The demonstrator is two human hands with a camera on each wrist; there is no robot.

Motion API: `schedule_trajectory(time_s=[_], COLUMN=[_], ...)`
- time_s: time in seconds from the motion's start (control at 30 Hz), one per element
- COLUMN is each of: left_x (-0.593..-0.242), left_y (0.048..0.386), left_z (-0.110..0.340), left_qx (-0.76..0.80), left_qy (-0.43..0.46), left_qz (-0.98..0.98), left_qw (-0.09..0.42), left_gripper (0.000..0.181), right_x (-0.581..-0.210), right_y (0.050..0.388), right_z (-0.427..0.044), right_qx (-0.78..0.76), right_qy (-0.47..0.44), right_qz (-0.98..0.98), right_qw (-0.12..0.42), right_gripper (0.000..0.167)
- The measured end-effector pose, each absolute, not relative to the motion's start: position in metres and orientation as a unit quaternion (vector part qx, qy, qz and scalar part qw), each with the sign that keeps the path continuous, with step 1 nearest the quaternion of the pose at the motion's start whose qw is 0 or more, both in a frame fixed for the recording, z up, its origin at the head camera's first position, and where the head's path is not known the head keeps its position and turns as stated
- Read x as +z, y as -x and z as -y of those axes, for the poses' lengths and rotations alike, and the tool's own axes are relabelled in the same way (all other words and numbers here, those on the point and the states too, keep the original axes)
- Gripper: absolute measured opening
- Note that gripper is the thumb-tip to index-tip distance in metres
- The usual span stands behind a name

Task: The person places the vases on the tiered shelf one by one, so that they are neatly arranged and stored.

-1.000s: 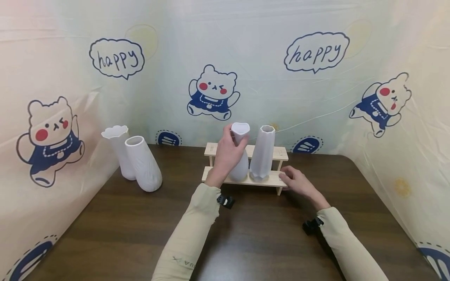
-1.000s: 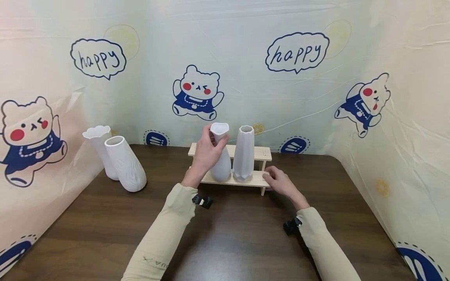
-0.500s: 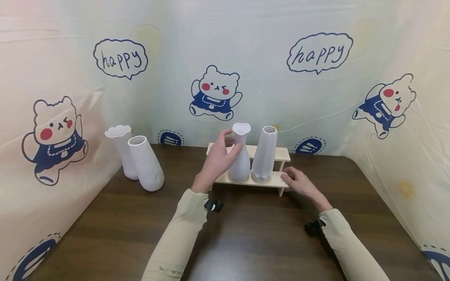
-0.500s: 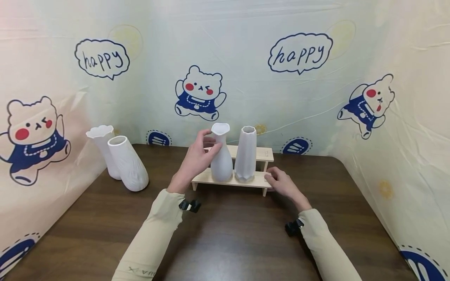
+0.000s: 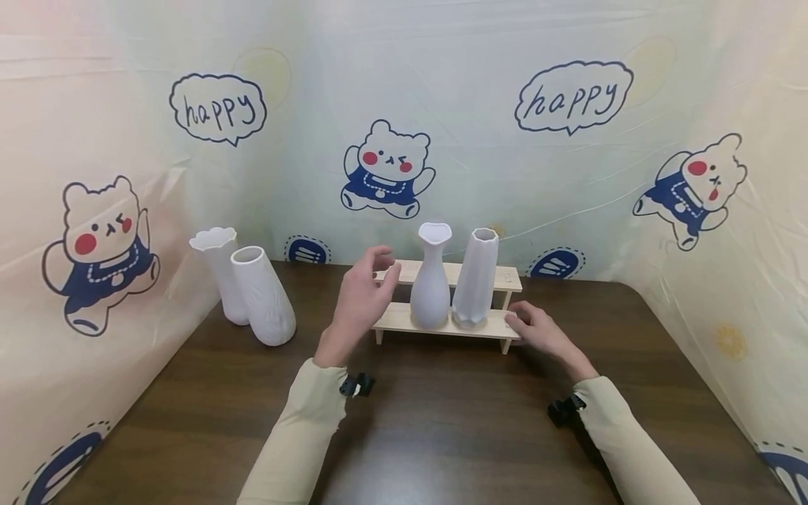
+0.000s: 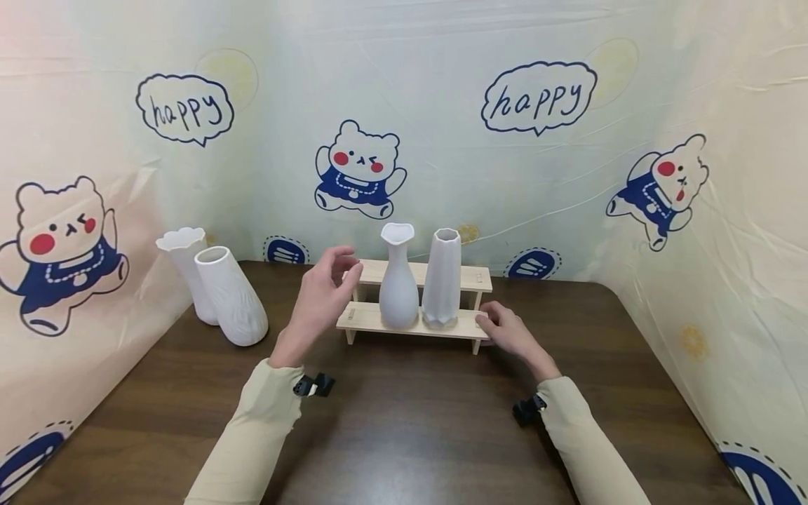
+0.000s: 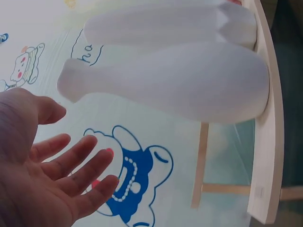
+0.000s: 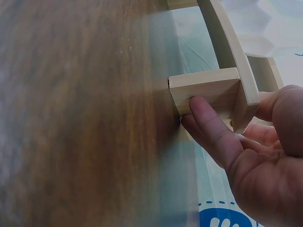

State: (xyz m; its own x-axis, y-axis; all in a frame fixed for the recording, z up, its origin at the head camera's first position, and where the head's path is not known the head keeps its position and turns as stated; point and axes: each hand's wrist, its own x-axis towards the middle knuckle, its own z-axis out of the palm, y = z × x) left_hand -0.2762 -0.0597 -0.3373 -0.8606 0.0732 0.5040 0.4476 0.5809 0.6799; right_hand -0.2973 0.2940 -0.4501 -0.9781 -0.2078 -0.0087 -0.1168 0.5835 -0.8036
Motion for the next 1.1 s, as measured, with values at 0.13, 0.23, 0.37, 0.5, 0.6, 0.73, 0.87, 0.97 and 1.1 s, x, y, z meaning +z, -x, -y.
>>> schedule_trajectory(time_s=[0.13, 0.23, 0.37, 0.5, 0.6, 0.73, 0.87, 0.97, 1.1], left_x=[-0.338, -0.338, -0.337, -0.336, -0.335, -0.334, -0.334, -0.333, -0.333], left_y=[0.273, 0.272, 0.269, 0.268, 0.268, 0.267, 0.266, 0.265, 0.264], left_z=[0.069, 0.075, 0.082, 0.088, 0.093, 0.1, 0.109, 0.116, 0.126], left_qx=[-0.421, -0.413, -0.403, -0.395, -0.397, -0.394, -0.391, -0.392, -0.393], left_qy=[0.163, 0.168, 0.171, 0.171, 0.167, 0.157, 0.151, 0.147, 0.141], left_qz=[0.854, 0.851, 0.851, 0.849, 0.847, 0.847, 0.845, 0.842, 0.841], left_qw=[0.259, 0.275, 0.29, 0.305, 0.312, 0.321, 0.332, 0.341, 0.345], left_gripper=[0.035, 0.033, 0.031, 0.029, 0.029, 0.029, 0.028, 0.028, 0.028], right_x=[-0.451, -0.452, -0.452, -0.45, -0.448, -0.447, -0.449, -0.45, -0.45], right_y=[0.297, 0.297, 0.298, 0.297, 0.296, 0.296, 0.297, 0.298, 0.298], right_z=[-0.295, -0.296, -0.296, -0.295, -0.294, -0.294, -0.294, -0.294, -0.294], right_qx=[-0.448, -0.448, -0.448, -0.455, -0.461, -0.456, -0.45, -0.449, -0.451], right_qy=[0.092, 0.092, 0.093, 0.096, 0.097, 0.097, 0.089, 0.086, 0.079], right_qz=[-0.888, -0.888, -0.887, -0.883, -0.88, -0.883, -0.886, -0.887, -0.887], right_qw=[0.051, 0.053, 0.058, 0.061, 0.062, 0.063, 0.063, 0.063, 0.062], right_gripper=[0.046, 0.046, 0.047, 0.047, 0.048, 0.049, 0.047, 0.046, 0.045])
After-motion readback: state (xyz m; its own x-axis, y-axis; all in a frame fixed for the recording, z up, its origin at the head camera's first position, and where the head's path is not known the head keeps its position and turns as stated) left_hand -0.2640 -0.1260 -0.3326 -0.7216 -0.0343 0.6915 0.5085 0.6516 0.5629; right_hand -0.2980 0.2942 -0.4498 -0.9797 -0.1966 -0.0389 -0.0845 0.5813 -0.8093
